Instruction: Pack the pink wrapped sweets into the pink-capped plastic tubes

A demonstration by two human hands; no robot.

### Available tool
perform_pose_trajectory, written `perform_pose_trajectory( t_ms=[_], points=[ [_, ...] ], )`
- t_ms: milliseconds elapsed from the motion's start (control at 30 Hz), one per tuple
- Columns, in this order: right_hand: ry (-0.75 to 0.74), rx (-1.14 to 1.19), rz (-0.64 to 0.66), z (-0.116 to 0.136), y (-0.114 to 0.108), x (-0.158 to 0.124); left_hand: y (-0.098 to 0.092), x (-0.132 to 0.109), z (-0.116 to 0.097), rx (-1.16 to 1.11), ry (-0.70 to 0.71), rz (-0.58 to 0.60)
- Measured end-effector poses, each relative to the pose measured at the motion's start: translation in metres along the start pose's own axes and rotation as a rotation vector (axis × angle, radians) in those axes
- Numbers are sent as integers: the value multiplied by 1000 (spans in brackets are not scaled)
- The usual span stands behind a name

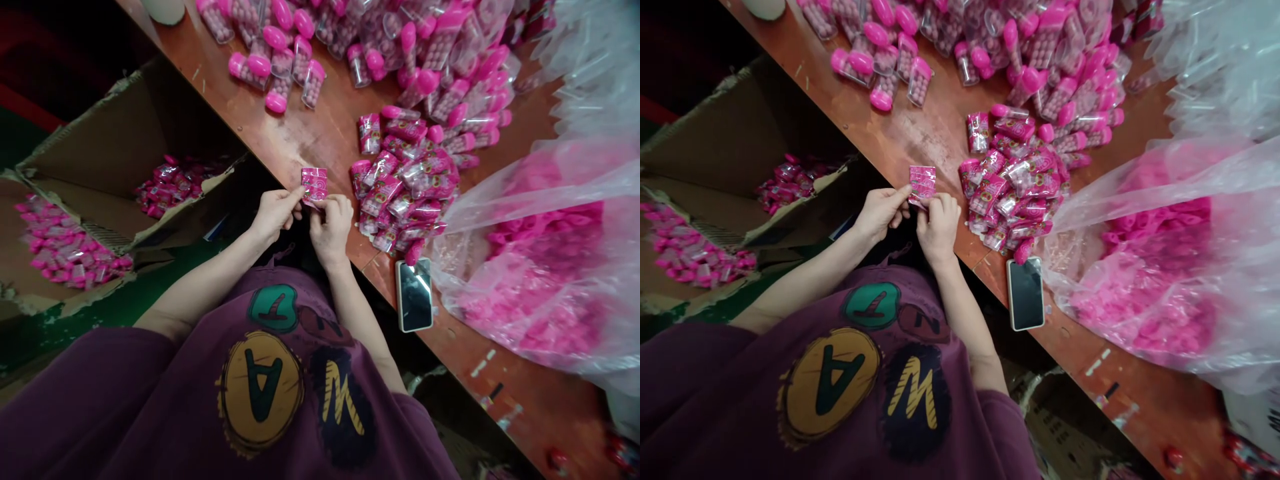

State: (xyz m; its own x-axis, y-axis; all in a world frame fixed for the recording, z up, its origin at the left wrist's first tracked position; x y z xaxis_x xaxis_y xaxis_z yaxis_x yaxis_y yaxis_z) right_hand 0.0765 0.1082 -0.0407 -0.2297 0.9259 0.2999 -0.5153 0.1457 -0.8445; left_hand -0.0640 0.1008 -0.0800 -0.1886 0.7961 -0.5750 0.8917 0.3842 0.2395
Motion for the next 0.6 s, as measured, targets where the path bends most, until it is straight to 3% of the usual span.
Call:
perform_pose_trajectory(
  t_ms=[133, 333, 600],
  points=[
    [20, 70, -51, -8, -8, 3, 0, -3, 2, 44, -41, -65],
    [-76, -148, 115, -6, -1, 11, 3, -9, -3, 68, 35, -5],
    [-149, -143, 139, -9, -14, -7, 1, 4, -6, 182, 102, -61]
  ],
)
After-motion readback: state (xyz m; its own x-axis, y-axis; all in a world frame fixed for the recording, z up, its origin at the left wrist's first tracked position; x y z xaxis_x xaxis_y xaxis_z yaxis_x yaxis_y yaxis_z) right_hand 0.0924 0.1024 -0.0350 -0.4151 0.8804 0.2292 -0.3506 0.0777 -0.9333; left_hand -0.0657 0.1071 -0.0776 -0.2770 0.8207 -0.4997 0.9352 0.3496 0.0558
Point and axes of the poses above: each hand's wrist, its own x-axis towards the middle knuckle, its own y-axis out of the palm, z = x × y, the point moved 8 cm from there along x, towards the middle knuckle, and after that the axes turned 7 degrees about -x, right-handed, at the moved point
